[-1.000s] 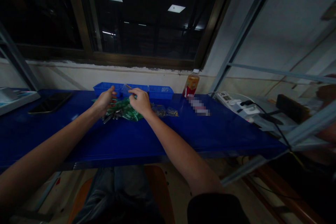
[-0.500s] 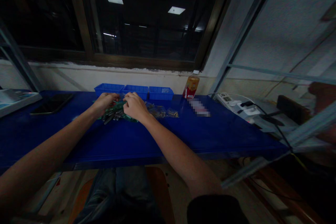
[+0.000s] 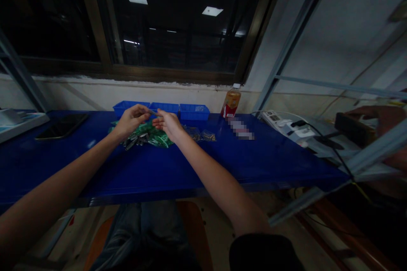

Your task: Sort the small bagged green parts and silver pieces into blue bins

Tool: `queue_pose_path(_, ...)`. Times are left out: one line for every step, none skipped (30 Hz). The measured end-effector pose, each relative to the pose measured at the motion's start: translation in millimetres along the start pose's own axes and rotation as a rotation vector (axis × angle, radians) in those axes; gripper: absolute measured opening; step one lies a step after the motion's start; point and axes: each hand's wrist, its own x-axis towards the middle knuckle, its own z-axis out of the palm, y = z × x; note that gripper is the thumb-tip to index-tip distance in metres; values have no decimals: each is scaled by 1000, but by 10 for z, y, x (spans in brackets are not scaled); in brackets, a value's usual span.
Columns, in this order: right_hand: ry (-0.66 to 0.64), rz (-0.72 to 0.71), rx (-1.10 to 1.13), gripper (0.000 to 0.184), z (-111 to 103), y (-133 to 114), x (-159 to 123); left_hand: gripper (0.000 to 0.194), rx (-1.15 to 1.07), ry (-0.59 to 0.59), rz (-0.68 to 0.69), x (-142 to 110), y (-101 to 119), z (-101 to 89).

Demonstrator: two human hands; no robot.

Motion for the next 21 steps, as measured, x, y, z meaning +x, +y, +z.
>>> queue_pose_path(-18, 7, 20, 17, -2, -5, 3, 18, -1, -12, 26, 3, 0, 0)
queue_pose_path(-41, 15, 39, 16, -4, -8, 6, 18, 5, -21, 53, 5, 1, 0)
queue_pose_path(-67, 28, 56, 15, -6, -9, 8, 17, 20, -24, 79, 6, 5, 0)
queue_pose_path(-91, 50, 67, 14, -6, -10, 9, 16, 43, -20, 105, 5, 9, -1)
queue_pose_path(-113, 80, 69, 13, -6, -9, 8, 15, 70, -10, 130, 4, 14, -3)
queue_pose_path(-131, 115, 64, 13, -6, -8, 5, 13, 98, -1, 153, 2, 19, -3)
queue_pose_path(-145, 147, 52, 13, -7, -6, 1, 12, 119, 7, 171, 0, 23, -3)
queue_pose_path(-153, 164, 38, 13, -9, -4, -2, 11, 128, 11, 185, -2, 25, -2)
queue_pose_path(-153, 159, 24, 13, -13, -2, -3, 11, 124, 13, 189, -3, 26, 1)
queue_pose_path(-145, 133, 13, 13, -19, 0, -2, 13, 108, 15, 181, -4, 27, 6)
queue_pose_path(-128, 90, -1, 12, -26, 1, 3, 17, 82, 24, 160, -4, 27, 11)
queue_pose_path(-103, 38, -22, 11, -35, 2, 11, 23, 52, 37, 125, -4, 29, 17)
queue_pose_path(-70, -16, -53, 10, -45, 2, 21, 29, 22, 56, 75, -4, 32, 23)
queue_pose_path(-36, -64, -96, 9, -55, 4, 34, 33, -3, 76, 13, -5, 37, 28)
queue_pose_path(-2, -104, -152, 8, -65, 8, 47, 34, -24, 93, -56, -7, 43, 33)
queue_pose_path(32, -141, -215, 7, -72, 15, 59, 31, -40, 103, -123, -9, 50, 36)
queue_pose_path(60, -175, -279, 7, -77, 24, 69, 28, -49, 101, -180, -11, 56, 37)
queue_pose_path(76, -206, -339, 8, -80, 37, 77, 26, -46, 87, -219, -13, 59, 38)
queue_pose_path(79, -238, -395, 8, -80, 52, 82, 25, -36, 66, -236, -14, 58, 37)
queue_pose_path(70, -271, -448, 9, -80, 68, 87, 25, -19, 40, -233, -13, 54, 34)
queue_pose_path(51, -306, -498, 10, -80, 85, 91, 25, 2, 13, -212, -12, 45, 30)
